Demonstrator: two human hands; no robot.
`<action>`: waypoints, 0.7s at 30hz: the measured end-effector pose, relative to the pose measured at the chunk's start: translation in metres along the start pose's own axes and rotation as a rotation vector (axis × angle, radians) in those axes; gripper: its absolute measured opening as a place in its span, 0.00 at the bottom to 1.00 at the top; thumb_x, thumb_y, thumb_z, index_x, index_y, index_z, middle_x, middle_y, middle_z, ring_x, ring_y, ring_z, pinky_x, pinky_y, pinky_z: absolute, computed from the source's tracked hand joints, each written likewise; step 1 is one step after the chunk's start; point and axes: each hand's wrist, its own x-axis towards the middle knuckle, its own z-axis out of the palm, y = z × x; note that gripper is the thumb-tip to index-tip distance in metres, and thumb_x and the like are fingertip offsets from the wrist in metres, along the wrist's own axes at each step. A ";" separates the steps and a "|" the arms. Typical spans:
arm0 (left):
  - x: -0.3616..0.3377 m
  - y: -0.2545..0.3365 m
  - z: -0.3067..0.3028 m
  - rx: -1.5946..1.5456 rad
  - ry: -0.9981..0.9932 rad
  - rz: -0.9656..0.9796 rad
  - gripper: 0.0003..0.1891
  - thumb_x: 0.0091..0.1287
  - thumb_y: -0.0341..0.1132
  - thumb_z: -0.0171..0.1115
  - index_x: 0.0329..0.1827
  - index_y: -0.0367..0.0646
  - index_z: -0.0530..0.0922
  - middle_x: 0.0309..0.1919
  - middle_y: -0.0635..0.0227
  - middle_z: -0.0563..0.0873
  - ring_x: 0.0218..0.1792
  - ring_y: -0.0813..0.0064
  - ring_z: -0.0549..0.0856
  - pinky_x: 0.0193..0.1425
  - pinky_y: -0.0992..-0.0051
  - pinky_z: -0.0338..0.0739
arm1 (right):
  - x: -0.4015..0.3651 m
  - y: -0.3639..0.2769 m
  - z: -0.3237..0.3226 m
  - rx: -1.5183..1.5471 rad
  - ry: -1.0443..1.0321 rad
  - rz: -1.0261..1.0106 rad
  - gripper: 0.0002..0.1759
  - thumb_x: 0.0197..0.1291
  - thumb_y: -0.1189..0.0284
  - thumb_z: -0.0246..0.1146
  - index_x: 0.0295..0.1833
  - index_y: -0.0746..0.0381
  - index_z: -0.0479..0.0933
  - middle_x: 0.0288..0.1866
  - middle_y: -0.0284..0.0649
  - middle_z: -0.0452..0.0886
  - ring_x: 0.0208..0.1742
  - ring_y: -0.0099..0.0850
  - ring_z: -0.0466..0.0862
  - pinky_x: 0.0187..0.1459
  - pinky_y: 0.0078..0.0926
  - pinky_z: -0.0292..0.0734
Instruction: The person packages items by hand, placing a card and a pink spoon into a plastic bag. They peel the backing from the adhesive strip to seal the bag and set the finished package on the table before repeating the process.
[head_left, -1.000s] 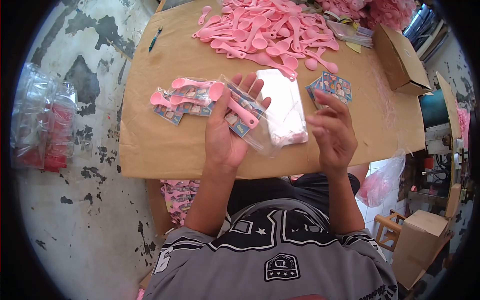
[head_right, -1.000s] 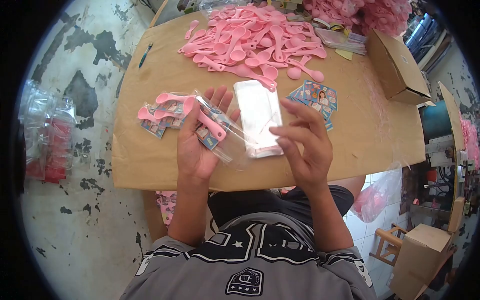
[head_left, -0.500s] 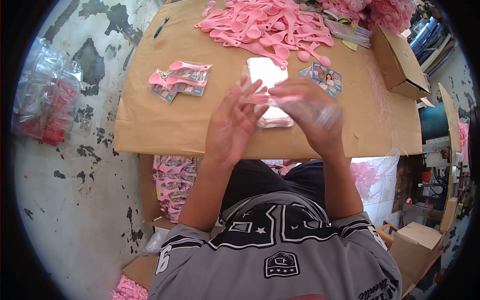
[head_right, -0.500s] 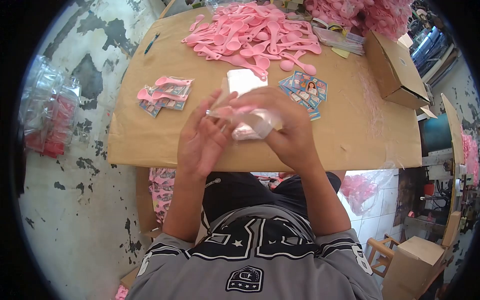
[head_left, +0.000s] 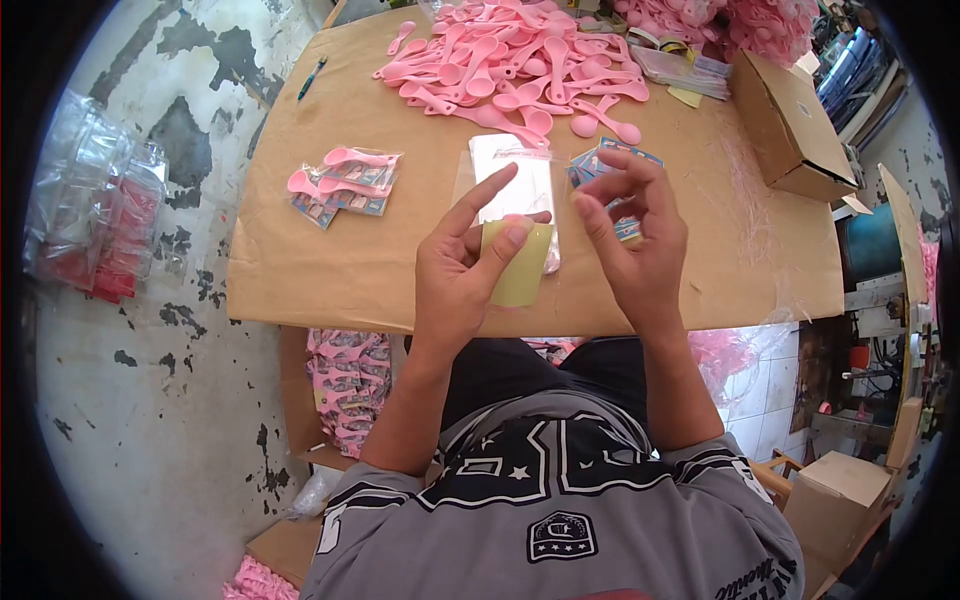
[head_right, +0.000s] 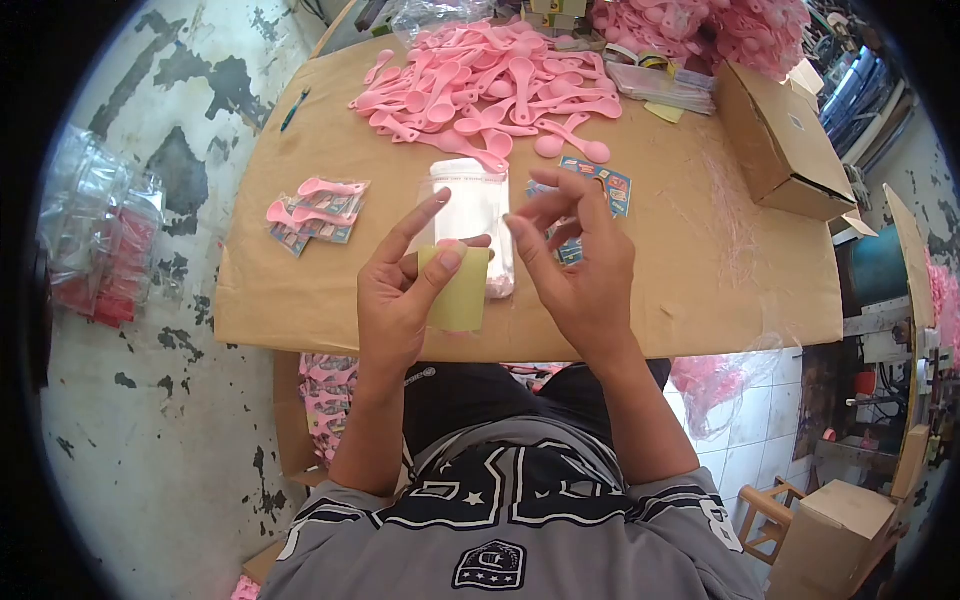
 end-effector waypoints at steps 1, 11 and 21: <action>-0.002 0.002 0.004 0.013 0.005 -0.001 0.29 0.80 0.33 0.67 0.82 0.41 0.71 0.47 0.56 0.94 0.41 0.82 0.91 0.43 0.81 0.84 | 0.004 -0.001 -0.002 -0.104 0.021 -0.118 0.27 0.62 0.76 0.76 0.67 0.61 0.80 0.54 0.42 0.86 0.46 0.31 0.85 0.49 0.30 0.80; -0.016 0.002 0.013 0.203 -0.065 -0.002 0.34 0.79 0.25 0.66 0.86 0.40 0.65 0.39 0.71 0.90 0.38 0.90 0.83 0.41 0.85 0.76 | 0.016 -0.016 0.016 -0.472 0.118 -0.507 0.13 0.56 0.76 0.76 0.48 0.59 0.88 0.61 0.39 0.85 0.60 0.43 0.80 0.60 0.43 0.76; -0.026 0.010 0.010 0.415 -0.153 -0.049 0.34 0.79 0.25 0.65 0.86 0.40 0.65 0.45 0.58 0.94 0.44 0.88 0.86 0.46 0.83 0.79 | 0.018 -0.018 0.004 -0.296 0.049 -0.409 0.10 0.57 0.81 0.72 0.45 0.62 0.86 0.53 0.38 0.89 0.59 0.43 0.85 0.61 0.41 0.79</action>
